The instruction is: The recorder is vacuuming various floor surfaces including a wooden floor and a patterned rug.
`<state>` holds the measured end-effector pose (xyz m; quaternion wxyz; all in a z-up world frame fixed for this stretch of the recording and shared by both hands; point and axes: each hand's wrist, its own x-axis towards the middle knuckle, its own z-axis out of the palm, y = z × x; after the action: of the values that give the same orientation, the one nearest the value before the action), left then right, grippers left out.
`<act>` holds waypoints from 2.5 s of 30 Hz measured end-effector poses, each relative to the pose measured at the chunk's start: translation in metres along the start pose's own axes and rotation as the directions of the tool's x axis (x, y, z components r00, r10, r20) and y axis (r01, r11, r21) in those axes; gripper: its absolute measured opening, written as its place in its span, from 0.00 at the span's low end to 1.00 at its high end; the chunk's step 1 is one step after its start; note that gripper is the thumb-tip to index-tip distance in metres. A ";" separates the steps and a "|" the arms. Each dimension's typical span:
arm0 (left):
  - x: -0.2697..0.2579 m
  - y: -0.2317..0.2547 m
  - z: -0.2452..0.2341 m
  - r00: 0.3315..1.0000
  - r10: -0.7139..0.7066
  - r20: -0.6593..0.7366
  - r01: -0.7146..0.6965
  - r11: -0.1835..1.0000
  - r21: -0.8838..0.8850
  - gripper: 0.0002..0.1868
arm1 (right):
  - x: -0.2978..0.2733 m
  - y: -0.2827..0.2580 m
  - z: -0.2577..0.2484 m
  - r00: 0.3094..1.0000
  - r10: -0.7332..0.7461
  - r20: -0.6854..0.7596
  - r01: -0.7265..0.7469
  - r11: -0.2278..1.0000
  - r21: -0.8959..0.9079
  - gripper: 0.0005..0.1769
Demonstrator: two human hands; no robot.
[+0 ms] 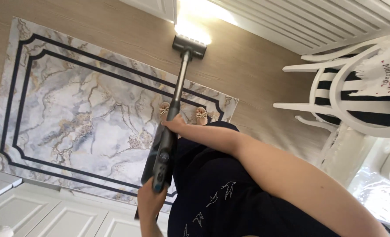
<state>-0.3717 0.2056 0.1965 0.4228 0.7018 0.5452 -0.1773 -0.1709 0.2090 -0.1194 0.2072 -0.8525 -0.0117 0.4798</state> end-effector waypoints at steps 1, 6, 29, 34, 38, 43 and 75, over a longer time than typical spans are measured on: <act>0.003 0.011 0.007 1.000 0.003 -0.001 -0.003 1.000 -0.003 0.18 | -0.009 -0.006 -0.025 1.000 -0.002 -0.003 0.002 1.000 -0.001 0.58; 0.033 0.050 0.031 0.978 0.193 -0.084 -0.192 0.981 0.020 0.16 | -0.008 -0.030 -0.101 0.986 -0.040 0.161 0.016 0.989 0.149 0.62; 0.202 0.143 -0.160 0.818 0.369 0.441 -0.573 0.592 0.567 0.17 | 0.057 -0.148 -0.072 0.997 0.081 -0.004 -0.036 0.481 0.876 0.37; 0.243 0.209 -0.186 0.704 0.371 0.605 -0.706 0.281 0.650 0.13 | 0.083 -0.170 -0.090 1.000 0.023 0.011 -0.011 0.013 1.000 0.28; 0.258 0.264 -0.177 0.619 0.435 0.654 -0.756 0.105 0.646 0.08 | 0.091 -0.167 -0.130 0.999 0.045 0.029 -0.024 -0.123 0.992 0.29; 0.274 0.325 -0.147 0.559 0.390 0.731 -0.789 -0.021 0.614 0.11 | 0.105 -0.151 -0.184 0.995 0.097 -0.019 0.048 -0.298 0.953 0.32; 0.353 0.453 -0.100 0.234 0.218 0.947 -0.944 -0.183 0.276 0.10 | 0.161 -0.115 -0.225 0.837 0.545 -0.044 0.277 -0.353 0.894 0.39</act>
<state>0.1424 0.4797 0.1845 0.1101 0.8535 -0.3057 -0.4074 0.1215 0.2725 -0.1068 0.7374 -0.3889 0.5484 0.0655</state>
